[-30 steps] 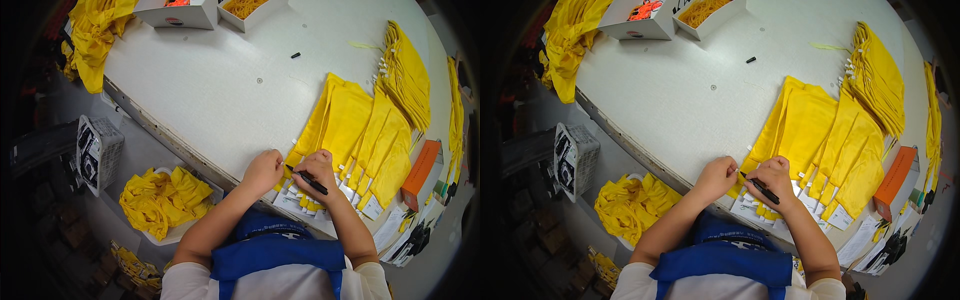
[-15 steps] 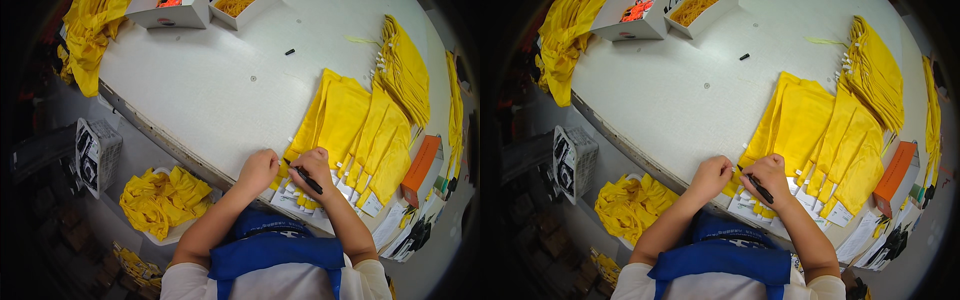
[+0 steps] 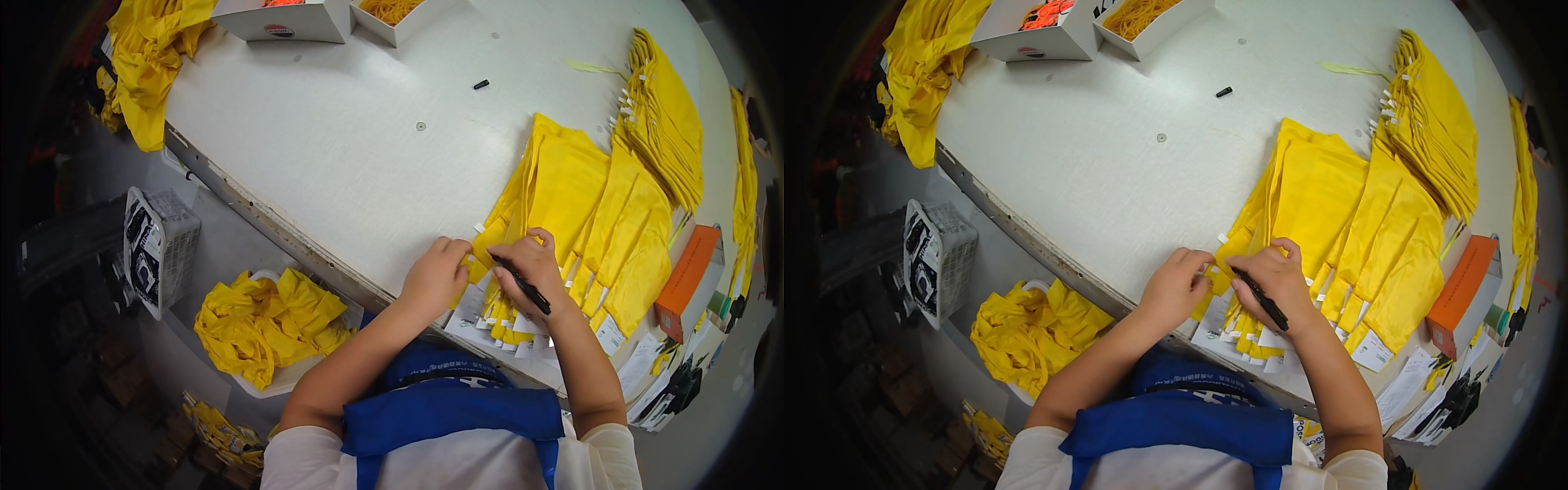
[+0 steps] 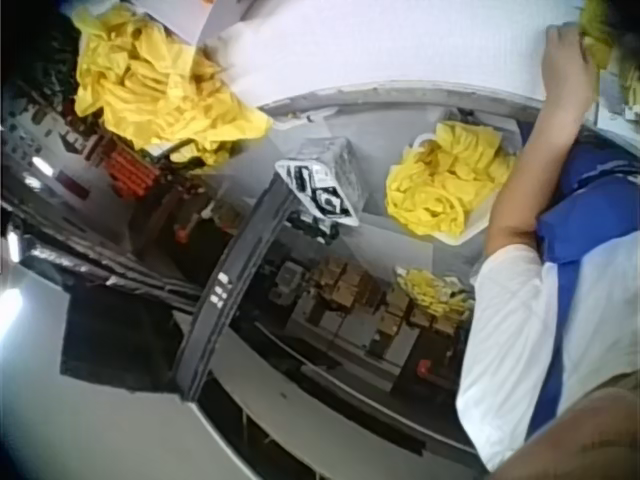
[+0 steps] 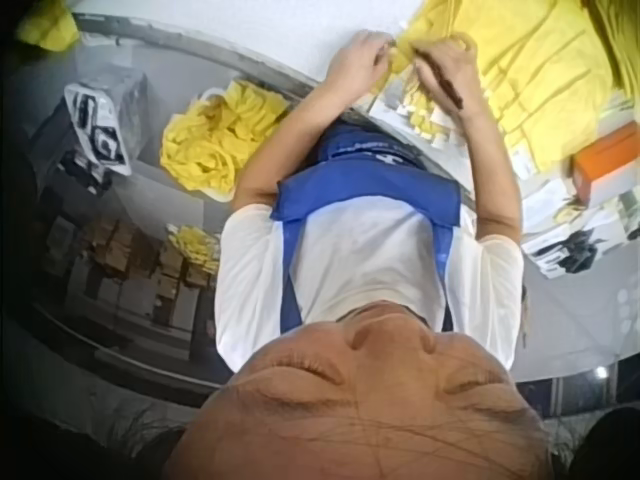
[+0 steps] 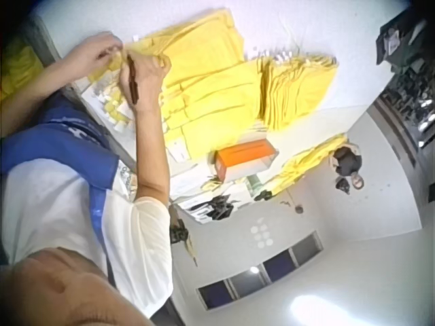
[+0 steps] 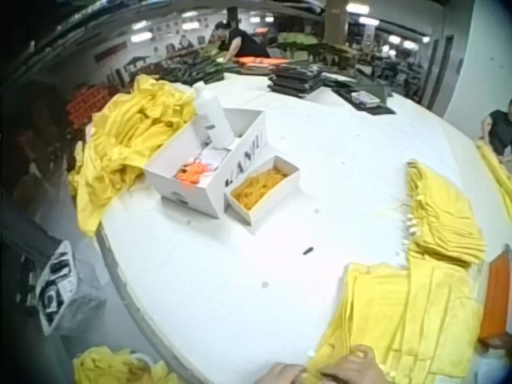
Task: The person writes on tags attached to a stack of yellow garments, then unfolds a yellow raincoat, smooths it, and folds it on a table. The person also moves a small box and handles other yellow garments on the table.
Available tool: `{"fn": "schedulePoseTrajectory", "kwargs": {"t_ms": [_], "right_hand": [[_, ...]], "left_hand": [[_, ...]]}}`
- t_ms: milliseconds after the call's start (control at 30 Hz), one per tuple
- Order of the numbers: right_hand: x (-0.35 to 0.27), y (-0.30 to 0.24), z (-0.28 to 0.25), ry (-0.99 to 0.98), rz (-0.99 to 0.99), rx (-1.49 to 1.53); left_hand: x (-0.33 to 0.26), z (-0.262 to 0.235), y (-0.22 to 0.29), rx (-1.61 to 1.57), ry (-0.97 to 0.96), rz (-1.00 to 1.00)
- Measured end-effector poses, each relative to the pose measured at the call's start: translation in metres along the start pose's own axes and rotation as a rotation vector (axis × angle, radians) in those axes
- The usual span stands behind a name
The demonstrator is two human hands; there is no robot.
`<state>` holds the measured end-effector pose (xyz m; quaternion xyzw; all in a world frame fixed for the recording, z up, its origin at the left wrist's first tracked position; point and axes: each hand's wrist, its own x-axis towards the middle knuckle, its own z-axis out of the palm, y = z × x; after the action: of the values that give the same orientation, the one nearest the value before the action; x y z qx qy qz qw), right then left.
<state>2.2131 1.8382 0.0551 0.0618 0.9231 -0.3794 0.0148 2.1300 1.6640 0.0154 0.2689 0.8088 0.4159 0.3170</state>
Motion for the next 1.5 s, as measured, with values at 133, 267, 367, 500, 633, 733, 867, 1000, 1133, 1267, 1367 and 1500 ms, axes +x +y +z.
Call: {"fn": "schedulePoseTrajectory", "kwargs": {"t_ms": [133,267,367,500,633,733,867,1000,1133,1267,1367,1500], "right_hand": [[-0.007,0.004,0.001,-0.02,0.087,0.082],[-0.008,0.005,0.006,0.038,-0.027,0.091],[-0.008,0.003,0.013,0.069,-0.017,0.076],[-0.009,0.005,0.019,0.096,0.008,0.048],[-0.009,0.005,0.02,0.099,0.019,0.039],[-0.01,0.006,0.022,0.096,0.01,0.034],[-0.011,0.007,0.022,0.102,0.018,0.062],[-0.016,0.008,0.023,0.203,0.225,0.232],[-0.014,0.011,0.03,0.318,0.425,0.444],[-0.015,0.013,0.029,0.311,0.409,0.524],[-0.015,0.014,0.028,0.292,0.426,0.521],[-0.016,0.018,0.029,0.308,0.428,0.56]], "left_hand": [[0.001,0.007,-0.004,0.096,-0.005,-0.011],[0.0,0.01,-0.006,0.106,0.036,0.007],[0.001,0.011,-0.007,0.071,0.053,0.012],[0.003,0.013,-0.009,0.097,0.081,0.037],[0.003,0.014,-0.008,0.103,0.082,0.024],[0.003,0.016,-0.008,0.126,0.088,0.02],[0.004,0.015,-0.007,0.137,0.077,0.012],[0.01,0.008,-0.001,0.0,0.109,-0.059],[0.033,0.009,-0.004,0.041,0.125,0.04],[0.05,0.002,0.007,0.138,-0.02,0.01],[0.057,-0.001,0.009,0.23,-0.123,-0.007],[0.057,-0.001,0.016,0.261,-0.148,0.002]]}}
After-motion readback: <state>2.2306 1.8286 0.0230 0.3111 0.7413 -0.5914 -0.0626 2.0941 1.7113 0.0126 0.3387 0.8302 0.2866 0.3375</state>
